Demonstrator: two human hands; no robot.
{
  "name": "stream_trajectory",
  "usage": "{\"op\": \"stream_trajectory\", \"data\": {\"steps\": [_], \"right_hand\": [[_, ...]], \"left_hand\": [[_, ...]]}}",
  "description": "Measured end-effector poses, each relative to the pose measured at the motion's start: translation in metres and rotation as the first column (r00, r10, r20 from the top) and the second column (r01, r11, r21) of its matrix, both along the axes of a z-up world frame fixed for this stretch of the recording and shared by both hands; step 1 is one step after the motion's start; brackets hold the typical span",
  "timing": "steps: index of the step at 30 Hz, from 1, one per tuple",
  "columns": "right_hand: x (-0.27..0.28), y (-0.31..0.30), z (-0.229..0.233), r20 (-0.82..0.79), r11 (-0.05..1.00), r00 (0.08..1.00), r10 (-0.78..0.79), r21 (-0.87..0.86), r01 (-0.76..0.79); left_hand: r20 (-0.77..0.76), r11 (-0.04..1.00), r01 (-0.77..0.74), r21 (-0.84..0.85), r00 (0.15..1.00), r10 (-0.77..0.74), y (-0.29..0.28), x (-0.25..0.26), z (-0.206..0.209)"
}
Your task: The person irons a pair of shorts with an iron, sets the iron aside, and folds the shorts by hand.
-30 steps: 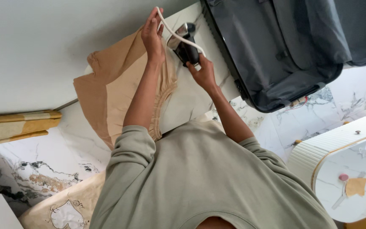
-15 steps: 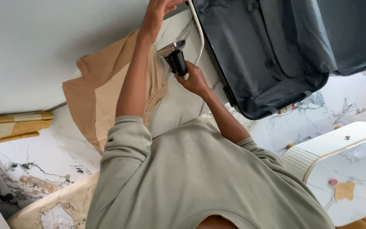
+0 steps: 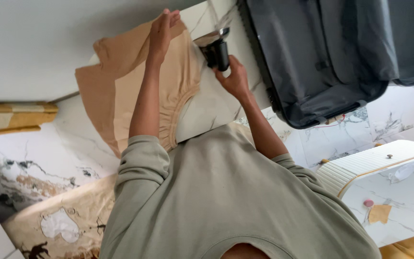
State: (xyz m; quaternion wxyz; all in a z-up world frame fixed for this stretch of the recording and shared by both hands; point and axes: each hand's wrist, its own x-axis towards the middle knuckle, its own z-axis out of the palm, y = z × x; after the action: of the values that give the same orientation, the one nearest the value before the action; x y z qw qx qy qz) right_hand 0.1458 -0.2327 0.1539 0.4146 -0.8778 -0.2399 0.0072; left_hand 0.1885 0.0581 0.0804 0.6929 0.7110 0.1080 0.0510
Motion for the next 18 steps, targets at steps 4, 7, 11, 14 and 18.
{"op": "stream_trajectory", "data": {"steps": [4, 7, 11, 14, 18], "right_hand": [[-0.018, 0.01, -0.009, 0.111, 0.994, 0.992, -0.056, 0.1, 0.045], [-0.041, 0.01, -0.039, 0.172, 0.967, 0.964, -0.202, 0.189, 0.169], [-0.082, 0.022, -0.085, -0.062, 0.911, 0.922, -0.383, 0.138, 0.388], [-0.105, 0.039, -0.08, 0.02, 1.0, 1.0, -0.007, 0.004, 0.007], [-0.12, 0.078, -0.062, 0.03, 0.731, 0.74, 0.672, -0.187, -0.656]], "left_hand": [[-0.038, 0.974, -0.162, 0.159, 0.985, 0.169, 0.022, -0.059, -0.032], [-0.041, 0.921, -0.24, 0.306, 0.964, 0.264, 0.033, -0.105, -0.04], [0.127, 0.879, -0.354, 0.318, 0.935, 0.331, 0.037, -0.165, -0.044], [0.267, 0.769, -0.453, 0.451, 0.891, 0.368, 0.035, -0.21, -0.045], [0.284, 0.675, -0.578, 0.459, 0.815, 0.505, 0.032, -0.265, -0.046]]}}
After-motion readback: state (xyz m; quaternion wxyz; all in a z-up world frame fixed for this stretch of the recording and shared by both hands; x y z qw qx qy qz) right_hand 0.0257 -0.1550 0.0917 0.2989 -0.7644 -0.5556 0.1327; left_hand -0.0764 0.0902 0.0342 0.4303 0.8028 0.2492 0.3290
